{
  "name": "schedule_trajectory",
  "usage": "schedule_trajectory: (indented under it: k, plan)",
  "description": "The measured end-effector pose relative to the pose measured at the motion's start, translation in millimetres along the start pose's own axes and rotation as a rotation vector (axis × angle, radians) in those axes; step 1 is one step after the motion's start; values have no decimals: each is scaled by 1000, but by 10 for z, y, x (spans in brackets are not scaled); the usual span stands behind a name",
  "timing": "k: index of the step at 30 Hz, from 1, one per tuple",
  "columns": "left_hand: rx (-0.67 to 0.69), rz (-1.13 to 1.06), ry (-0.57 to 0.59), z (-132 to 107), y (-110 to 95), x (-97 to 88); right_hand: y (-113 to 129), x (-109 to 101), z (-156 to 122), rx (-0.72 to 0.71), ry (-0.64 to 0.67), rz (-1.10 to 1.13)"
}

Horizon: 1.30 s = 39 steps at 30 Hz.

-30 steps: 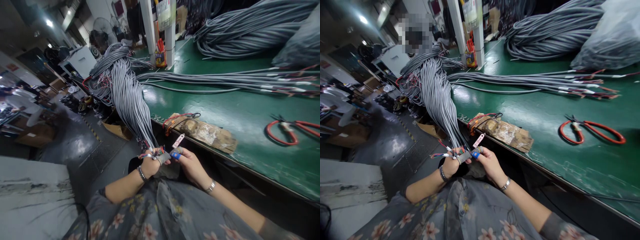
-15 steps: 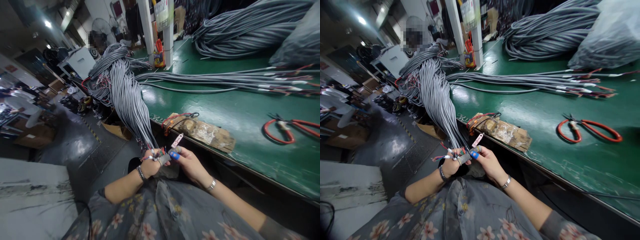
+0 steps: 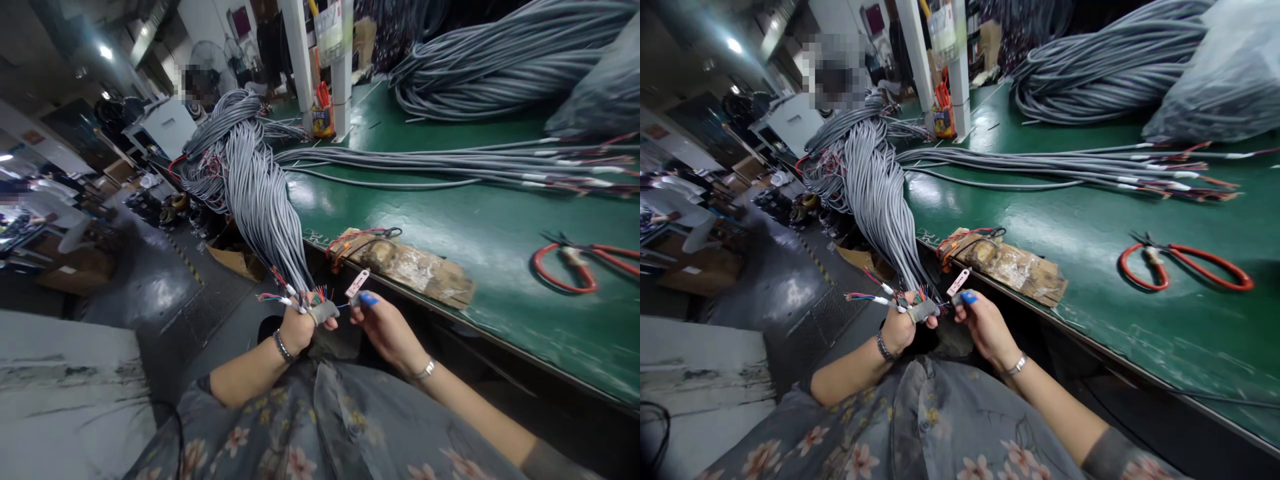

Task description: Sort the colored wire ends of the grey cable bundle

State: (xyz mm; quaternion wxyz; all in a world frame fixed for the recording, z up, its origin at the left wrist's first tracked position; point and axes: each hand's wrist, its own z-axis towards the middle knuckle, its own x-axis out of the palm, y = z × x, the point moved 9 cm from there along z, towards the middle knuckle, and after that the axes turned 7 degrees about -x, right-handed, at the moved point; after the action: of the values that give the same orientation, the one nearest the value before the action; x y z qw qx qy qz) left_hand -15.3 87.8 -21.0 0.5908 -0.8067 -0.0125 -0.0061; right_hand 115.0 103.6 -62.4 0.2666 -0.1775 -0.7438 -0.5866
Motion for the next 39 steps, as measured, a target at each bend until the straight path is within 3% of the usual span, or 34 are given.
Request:
schedule_trajectory:
  k: [4,6,10,12,17,20,28,34,39]
  plan:
    - [-29,6,56,0,-55,77,22,119,108,75,109,52]
    - [-39,20,71,9,-78,112,98,149,143,12,120,-23]
    - [-61,22,70,45,-67,148,299,17,144,-243,-61,-254]
    - [-76,31,62,63,-44,157,329,-19,135,-300,-108,-307]
    - [-90,53,65,88,-23,191,177,89,233,-142,21,-102]
    - [-87,66,87,92,-39,224,117,101,267,-63,14,25]
    - [-99,97,60,54,-63,203,48,52,229,-23,-38,100]
    - [-12,64,-5,-4,-34,67,69,125,184,6,78,70]
    - [70,31,-110,-9,-38,11,105,133,174,-23,35,115]
